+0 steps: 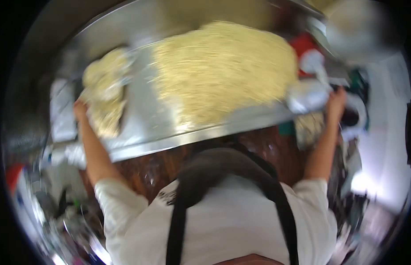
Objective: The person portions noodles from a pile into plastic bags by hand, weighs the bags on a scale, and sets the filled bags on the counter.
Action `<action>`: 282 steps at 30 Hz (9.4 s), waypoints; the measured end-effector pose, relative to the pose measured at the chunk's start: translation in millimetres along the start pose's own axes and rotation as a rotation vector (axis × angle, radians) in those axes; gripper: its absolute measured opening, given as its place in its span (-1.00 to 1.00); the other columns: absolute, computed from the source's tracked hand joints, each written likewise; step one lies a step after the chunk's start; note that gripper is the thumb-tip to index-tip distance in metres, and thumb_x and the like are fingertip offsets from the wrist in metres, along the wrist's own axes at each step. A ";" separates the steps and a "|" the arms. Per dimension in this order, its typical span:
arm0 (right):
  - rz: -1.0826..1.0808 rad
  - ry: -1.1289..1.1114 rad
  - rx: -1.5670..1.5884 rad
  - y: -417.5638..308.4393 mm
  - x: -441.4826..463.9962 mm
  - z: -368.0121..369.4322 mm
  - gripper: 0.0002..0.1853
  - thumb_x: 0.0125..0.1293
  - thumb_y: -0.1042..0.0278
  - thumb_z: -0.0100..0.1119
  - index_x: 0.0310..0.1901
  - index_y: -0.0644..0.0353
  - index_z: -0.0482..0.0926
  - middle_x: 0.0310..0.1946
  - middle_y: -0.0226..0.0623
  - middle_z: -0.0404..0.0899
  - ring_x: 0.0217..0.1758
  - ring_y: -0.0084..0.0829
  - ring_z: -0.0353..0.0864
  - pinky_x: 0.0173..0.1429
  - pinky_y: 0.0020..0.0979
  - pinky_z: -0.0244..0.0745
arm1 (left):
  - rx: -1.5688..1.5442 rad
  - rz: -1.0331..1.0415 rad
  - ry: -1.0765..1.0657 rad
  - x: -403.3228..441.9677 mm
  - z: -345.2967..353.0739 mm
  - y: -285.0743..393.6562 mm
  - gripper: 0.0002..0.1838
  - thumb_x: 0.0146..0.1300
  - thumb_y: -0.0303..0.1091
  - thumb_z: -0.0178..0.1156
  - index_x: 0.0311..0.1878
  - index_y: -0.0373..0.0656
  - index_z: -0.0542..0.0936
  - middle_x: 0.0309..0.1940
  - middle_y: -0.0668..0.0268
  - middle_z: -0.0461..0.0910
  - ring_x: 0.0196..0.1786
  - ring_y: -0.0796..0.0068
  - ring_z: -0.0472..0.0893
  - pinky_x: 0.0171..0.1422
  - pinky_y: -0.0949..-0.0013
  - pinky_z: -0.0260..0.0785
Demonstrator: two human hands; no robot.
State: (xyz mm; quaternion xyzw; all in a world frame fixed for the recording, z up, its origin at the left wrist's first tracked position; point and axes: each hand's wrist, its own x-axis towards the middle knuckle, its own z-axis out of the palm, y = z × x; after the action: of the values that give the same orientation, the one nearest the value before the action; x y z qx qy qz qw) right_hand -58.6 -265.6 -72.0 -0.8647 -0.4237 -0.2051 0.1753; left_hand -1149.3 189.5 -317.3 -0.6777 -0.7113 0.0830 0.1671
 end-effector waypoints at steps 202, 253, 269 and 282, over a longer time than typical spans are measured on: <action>-0.492 -1.680 1.137 -573.4 -149.7 211.7 -0.64 0.31 0.42 0.05 0.14 0.17 0.54 -0.23 -0.07 0.66 -0.23 -0.17 0.69 -0.20 -0.26 0.57 | -1.341 -0.010 -0.128 -218.0 -279.3 372.6 -0.89 0.42 -0.37 0.08 -0.18 -0.22 0.48 -0.59 0.10 0.57 -0.47 0.10 0.65 -0.35 0.14 0.44; -0.661 -0.874 0.803 -515.4 -133.5 226.0 -0.56 0.02 0.62 0.33 0.00 0.13 0.55 -0.12 -0.17 0.68 0.02 -0.21 0.66 0.26 -0.17 0.42 | -1.022 0.354 -0.387 -182.0 -317.1 343.6 -0.65 -0.08 -0.34 0.32 -0.19 -0.32 0.64 -0.41 -0.13 0.62 -0.31 -0.14 0.62 -0.16 0.09 0.49; -0.448 -0.560 0.536 -504.9 14.9 289.1 -0.70 0.15 0.44 0.20 -0.05 0.21 0.65 -0.17 0.00 0.69 -0.07 -0.04 0.67 0.07 -0.18 0.57 | -1.035 0.308 0.003 -174.3 -340.2 348.1 -0.67 -0.16 -0.37 0.35 -0.25 -0.28 0.66 -0.60 0.00 0.56 -0.44 -0.09 0.56 -0.15 0.09 0.42; -0.643 -0.976 -0.018 -442.0 153.1 303.6 -0.52 0.09 0.25 0.26 0.05 0.31 0.56 -0.07 0.06 0.66 0.02 0.02 0.66 0.15 -0.11 0.51 | -1.113 0.293 0.104 -231.2 -235.4 329.5 -0.47 -0.03 -0.32 0.45 0.03 -0.21 0.50 0.03 0.06 0.51 0.14 -0.05 0.46 0.23 0.00 0.27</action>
State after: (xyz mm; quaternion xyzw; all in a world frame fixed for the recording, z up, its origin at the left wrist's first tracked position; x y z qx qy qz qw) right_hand -266.4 236.5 -197.1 -0.6885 -0.6949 0.1704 -0.1188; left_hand -752.4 -43.0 -240.8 -0.7581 -0.5374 -0.3149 -0.1932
